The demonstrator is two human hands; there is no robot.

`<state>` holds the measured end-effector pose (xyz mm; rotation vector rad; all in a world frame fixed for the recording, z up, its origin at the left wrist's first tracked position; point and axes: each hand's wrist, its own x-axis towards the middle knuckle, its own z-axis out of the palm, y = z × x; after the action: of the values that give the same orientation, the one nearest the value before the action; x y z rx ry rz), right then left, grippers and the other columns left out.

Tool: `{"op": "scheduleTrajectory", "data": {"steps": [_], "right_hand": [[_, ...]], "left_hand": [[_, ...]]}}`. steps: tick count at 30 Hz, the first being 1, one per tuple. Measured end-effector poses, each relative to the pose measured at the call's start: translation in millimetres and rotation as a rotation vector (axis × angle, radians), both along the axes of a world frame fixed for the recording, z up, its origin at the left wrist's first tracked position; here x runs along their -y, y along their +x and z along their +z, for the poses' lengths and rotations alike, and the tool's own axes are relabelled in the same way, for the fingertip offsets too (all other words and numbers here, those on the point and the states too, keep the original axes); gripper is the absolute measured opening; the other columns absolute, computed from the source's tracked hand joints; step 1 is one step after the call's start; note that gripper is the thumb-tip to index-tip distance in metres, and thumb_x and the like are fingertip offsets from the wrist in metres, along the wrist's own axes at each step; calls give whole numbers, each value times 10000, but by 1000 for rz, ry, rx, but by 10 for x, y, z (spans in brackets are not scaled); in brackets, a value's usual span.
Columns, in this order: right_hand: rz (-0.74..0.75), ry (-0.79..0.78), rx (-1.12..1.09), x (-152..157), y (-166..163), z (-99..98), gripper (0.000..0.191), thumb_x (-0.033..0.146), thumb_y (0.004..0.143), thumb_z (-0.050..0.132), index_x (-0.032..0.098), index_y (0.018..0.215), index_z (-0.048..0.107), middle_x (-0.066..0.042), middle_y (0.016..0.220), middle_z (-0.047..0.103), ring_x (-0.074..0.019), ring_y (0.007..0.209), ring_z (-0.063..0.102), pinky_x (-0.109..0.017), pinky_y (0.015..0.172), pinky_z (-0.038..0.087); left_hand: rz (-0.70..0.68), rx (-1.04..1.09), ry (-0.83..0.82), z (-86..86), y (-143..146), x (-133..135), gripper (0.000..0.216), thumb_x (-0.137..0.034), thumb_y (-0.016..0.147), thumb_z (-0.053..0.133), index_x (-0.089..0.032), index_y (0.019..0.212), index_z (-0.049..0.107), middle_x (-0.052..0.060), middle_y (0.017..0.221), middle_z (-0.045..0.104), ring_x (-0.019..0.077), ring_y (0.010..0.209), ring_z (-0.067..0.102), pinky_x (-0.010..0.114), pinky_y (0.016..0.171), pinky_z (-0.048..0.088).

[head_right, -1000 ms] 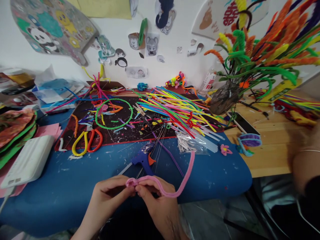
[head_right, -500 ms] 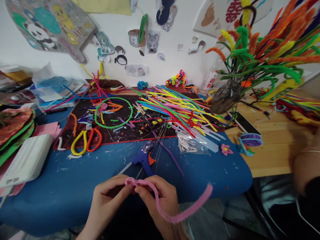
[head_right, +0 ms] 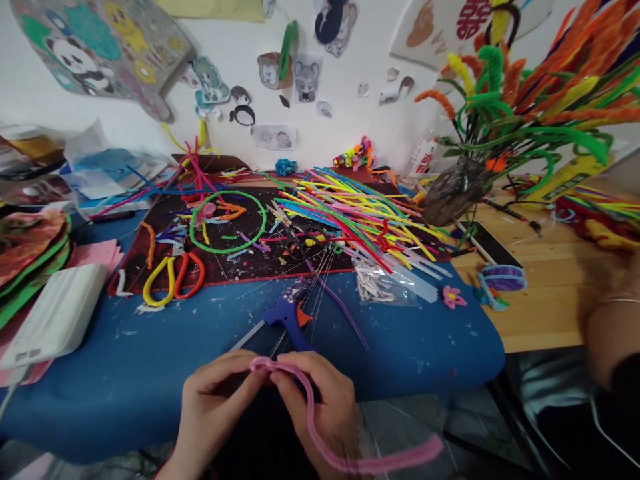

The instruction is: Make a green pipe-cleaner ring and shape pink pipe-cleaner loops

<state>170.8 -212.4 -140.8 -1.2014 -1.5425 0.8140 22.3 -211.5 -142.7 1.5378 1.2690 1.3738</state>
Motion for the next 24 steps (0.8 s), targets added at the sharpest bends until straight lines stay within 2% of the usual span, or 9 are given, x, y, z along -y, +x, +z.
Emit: {"op": "scheduleTrajectory", "data": {"steps": [7,12,16,24], "right_hand": [[16,37,11,13,0,-17,118,122,800,662,218,867,678,18,788,710,-95,693,669,-144,677,529],[10,75,-23,-8,-31,-1,102,116,803,668,206,850,681,6,779,712,-100,687,672,-151,661,530],[29,119,-20,-10,-41,16,129,87,795,663,199,857,674,7,772,708,-97,679,667,-151,663,529],[34,153,55,-2,-9,-1,157,59,797,630,186,880,673,-8,797,708,-108,710,669,-167,687,535]], "left_hand": [[-26,-34,-8,-4,-31,2,164,-72,765,665,-215,814,728,-18,738,744,98,660,687,149,618,546],[-56,-107,-5,50,-129,-34,270,-79,745,687,-245,956,712,-14,871,751,108,772,700,160,698,559],[-70,-149,49,82,-180,-62,178,-96,758,699,-236,868,712,-26,823,751,97,765,690,161,729,548],[-92,-134,85,87,-158,-77,97,-95,770,690,-190,778,706,-1,744,742,122,687,689,203,666,563]]}}
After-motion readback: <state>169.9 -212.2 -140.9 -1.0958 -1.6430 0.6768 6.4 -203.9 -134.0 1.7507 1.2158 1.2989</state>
